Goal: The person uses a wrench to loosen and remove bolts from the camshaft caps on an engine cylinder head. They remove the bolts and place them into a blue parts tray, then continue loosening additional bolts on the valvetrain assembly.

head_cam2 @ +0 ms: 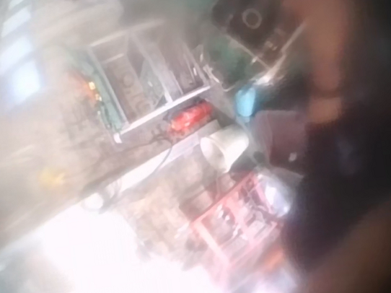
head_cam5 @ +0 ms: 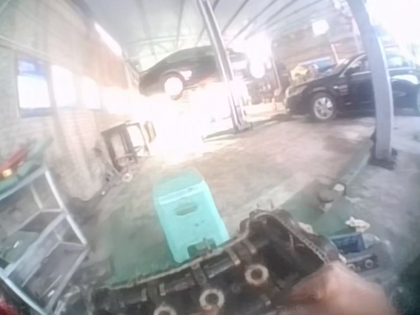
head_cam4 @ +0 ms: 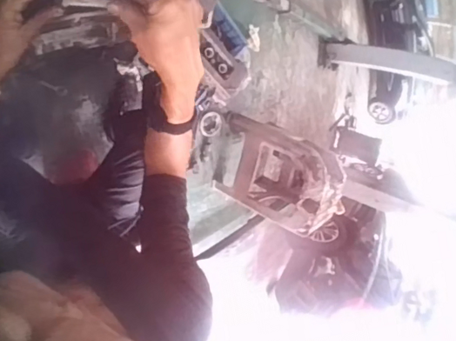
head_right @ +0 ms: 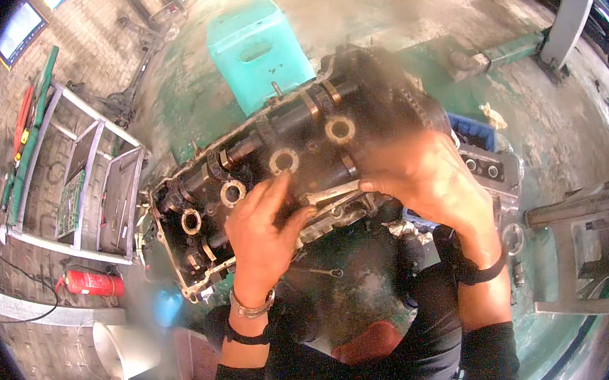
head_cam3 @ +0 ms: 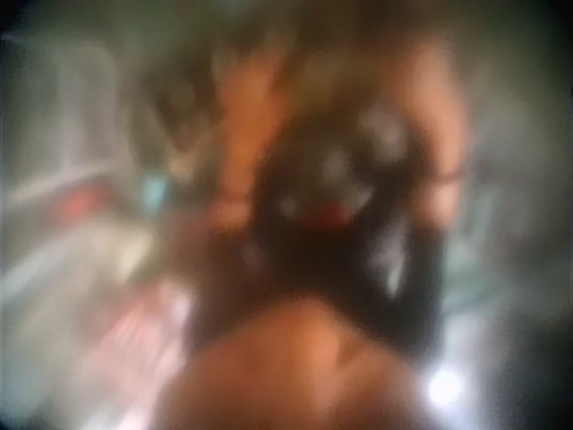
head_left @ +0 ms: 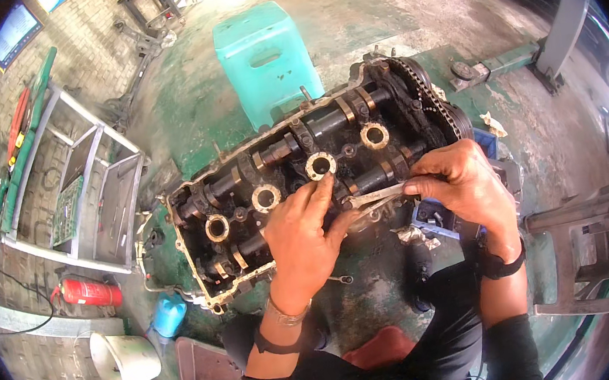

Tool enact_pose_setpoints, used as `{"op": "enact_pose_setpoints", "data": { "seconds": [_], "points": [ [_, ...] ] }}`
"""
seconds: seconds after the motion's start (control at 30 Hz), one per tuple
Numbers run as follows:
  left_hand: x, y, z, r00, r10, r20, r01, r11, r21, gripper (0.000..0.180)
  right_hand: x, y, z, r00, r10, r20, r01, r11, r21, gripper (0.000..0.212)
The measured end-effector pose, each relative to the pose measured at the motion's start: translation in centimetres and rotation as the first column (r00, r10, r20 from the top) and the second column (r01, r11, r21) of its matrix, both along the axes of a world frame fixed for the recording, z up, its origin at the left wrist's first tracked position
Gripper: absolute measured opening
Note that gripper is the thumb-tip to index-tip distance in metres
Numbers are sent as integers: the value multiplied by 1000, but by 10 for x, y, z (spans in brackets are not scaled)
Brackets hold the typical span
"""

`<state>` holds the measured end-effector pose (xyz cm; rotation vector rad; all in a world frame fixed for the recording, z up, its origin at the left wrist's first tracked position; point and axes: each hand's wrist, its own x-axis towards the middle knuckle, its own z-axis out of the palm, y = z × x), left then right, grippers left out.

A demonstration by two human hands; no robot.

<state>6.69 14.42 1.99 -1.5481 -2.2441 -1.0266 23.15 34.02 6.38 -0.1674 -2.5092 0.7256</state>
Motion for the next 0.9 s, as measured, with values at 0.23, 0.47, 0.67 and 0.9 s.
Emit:
{"op": "enact_pose_setpoints", "data": {
  "seconds": [0.23,0.47,0.67,0.9],
  "points": [
    [0,-1,5,999,-4,51,6,1000,-26,59,8,15,1,999,-46,3,44,942,-332,17],
    [0,-3,7,997,-17,78,20,999,-31,61,24,-20,-19,967,-182,176,245,851,-465,13],
    [-4,-1,2,996,-55,74,54,998,19,61,32,-35,-34,953,-128,276,268,781,-564,14],
    [-5,-5,7,992,-63,107,69,996,-54,62,34,-52,-46,914,222,340,185,518,-835,14]
  ]
}}
